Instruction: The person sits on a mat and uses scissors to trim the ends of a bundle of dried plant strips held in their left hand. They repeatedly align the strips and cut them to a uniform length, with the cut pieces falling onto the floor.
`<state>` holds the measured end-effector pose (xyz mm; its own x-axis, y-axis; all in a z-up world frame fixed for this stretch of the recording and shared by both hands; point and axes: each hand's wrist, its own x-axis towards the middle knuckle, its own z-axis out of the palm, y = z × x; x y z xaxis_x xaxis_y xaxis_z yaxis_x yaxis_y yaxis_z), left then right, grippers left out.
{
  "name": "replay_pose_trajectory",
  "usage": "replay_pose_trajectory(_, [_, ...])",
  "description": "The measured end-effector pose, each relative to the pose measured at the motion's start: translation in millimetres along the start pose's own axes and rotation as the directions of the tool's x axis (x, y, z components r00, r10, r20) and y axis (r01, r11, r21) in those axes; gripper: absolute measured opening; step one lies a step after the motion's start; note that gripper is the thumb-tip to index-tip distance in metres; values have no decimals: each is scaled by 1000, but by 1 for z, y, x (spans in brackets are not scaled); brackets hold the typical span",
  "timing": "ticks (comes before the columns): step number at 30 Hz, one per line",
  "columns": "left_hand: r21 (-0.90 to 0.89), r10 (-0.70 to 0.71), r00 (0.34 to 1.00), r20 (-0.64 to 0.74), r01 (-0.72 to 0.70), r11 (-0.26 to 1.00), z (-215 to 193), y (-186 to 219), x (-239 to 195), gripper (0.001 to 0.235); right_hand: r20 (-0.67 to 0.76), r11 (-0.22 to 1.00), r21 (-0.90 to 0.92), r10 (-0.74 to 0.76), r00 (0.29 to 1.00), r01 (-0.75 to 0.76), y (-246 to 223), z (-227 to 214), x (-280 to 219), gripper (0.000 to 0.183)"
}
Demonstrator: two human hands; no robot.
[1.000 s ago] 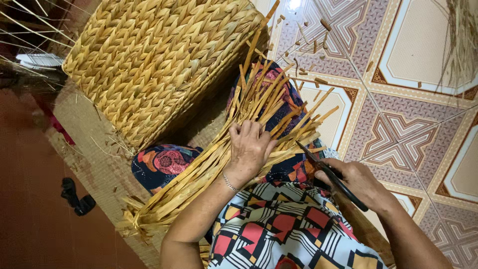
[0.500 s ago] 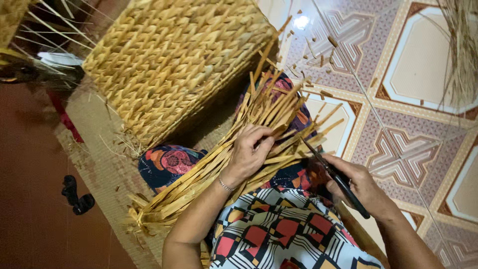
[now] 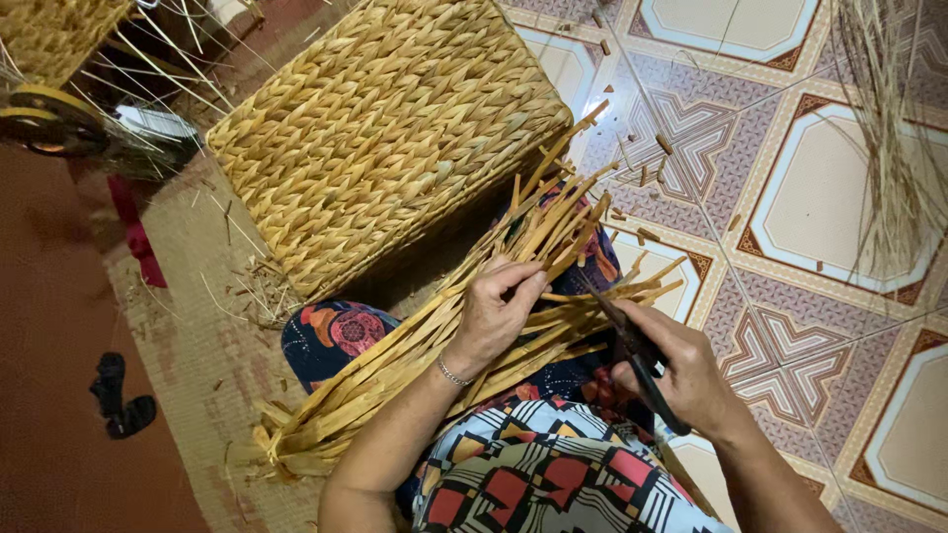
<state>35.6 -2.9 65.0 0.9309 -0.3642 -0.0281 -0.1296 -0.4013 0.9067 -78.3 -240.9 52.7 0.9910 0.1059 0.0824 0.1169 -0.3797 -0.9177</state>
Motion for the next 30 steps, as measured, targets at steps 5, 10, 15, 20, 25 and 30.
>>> replay_pose_trajectory(5, [81, 89, 996, -20, -87, 993, 9, -2, -7, 17, 8, 955, -289, 66, 998, -61, -16, 3, 12, 72])
replay_pose_trajectory(10, [269, 251, 968, 4, -243, 932, 10, 0, -7, 10, 28, 915, -395, 99, 995, -80, -22, 5, 20, 74])
replay_pose_trajectory(15, [327, 337, 941, 9, -322, 889, 9, 7, -9, 9, 50, 875, -469, 156, 987, -115, -24, 7, 24, 75])
replay_pose_trajectory(20, [360, 325, 945, 28, -313, 879, 9, 3, -8, 10, 63, 910, -405, 124, 990, -88, -25, 5, 22, 70])
replay_pose_trajectory(25, [336, 277, 961, 28, -270, 902, 14, -6, -10, 8, 106, 916, -384, 167, 980, -114, -12, 13, 18, 62])
replay_pose_trajectory(30, [238, 152, 988, 29, -154, 959, 13, -17, -10, 12, 51, 958, -100, 274, 960, -268, 15, 19, 0, 55])
